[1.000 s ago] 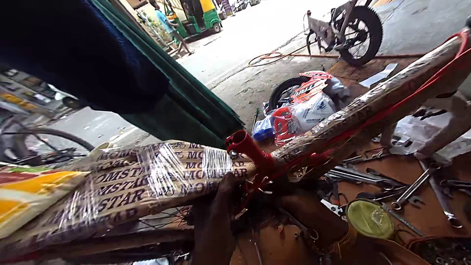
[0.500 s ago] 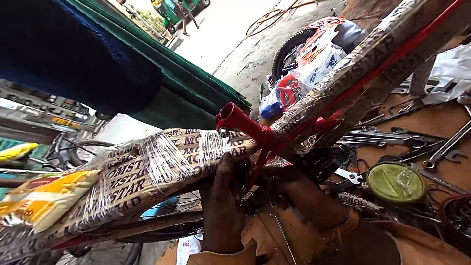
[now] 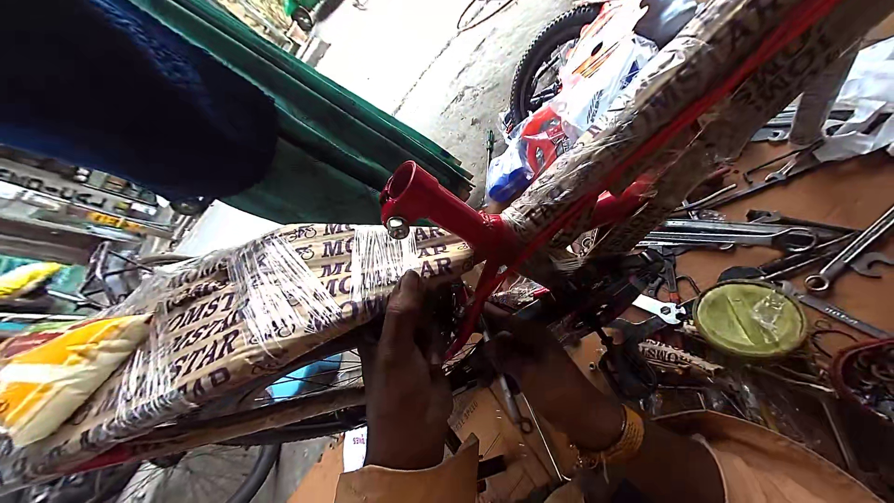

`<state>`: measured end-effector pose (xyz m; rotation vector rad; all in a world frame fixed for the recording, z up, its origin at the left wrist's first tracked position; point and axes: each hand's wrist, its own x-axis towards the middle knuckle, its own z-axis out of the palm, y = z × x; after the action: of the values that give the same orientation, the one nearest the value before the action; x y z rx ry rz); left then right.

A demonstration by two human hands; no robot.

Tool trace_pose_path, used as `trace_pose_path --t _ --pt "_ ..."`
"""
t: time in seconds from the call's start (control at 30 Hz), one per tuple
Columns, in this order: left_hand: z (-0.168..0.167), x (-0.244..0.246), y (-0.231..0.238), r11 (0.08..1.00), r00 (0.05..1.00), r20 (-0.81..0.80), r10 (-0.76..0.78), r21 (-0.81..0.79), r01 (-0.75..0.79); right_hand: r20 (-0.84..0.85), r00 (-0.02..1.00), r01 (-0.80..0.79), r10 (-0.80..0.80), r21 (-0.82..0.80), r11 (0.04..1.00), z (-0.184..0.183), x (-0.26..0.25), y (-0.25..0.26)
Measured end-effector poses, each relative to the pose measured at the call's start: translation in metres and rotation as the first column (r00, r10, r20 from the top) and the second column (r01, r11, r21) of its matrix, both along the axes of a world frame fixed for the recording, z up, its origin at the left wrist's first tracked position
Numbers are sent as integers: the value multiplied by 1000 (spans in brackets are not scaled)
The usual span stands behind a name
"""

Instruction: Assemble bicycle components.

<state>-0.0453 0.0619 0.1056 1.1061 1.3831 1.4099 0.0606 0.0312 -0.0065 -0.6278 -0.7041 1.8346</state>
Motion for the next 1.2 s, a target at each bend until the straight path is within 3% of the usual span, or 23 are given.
trace_pose_path --t 0.17,0.37,0.5,0.67,0.93,1.07,1.2 --pt "3 2 0 999 999 -26 -38 -7 38 73 996 -57 57 -5 998 7 13 5" --pt "6 5 -1 994 990 -94 -108 -23 106 275 906 -365 321 126 922 26 85 64" --pt "2 7 3 991 985 -117 -126 30 131 299 933 -252 199 150 956 25 79 51" --pt "2 11 3 992 990 -72 -124 12 125 131 991 10 -26 123 992 3 32 2" --pt "2 10 5 996 985 -153 -83 5 85 -43 998 52 -49 68 996 -5 -10 -1" --pt "4 11 7 997 988 -132 -76 -7 76 -72 997 -16 18 26 1000 4 15 13" --pt "5 10 2 997 986 -149 -78 5 79 43 960 -278 275 65 958 21 69 48"
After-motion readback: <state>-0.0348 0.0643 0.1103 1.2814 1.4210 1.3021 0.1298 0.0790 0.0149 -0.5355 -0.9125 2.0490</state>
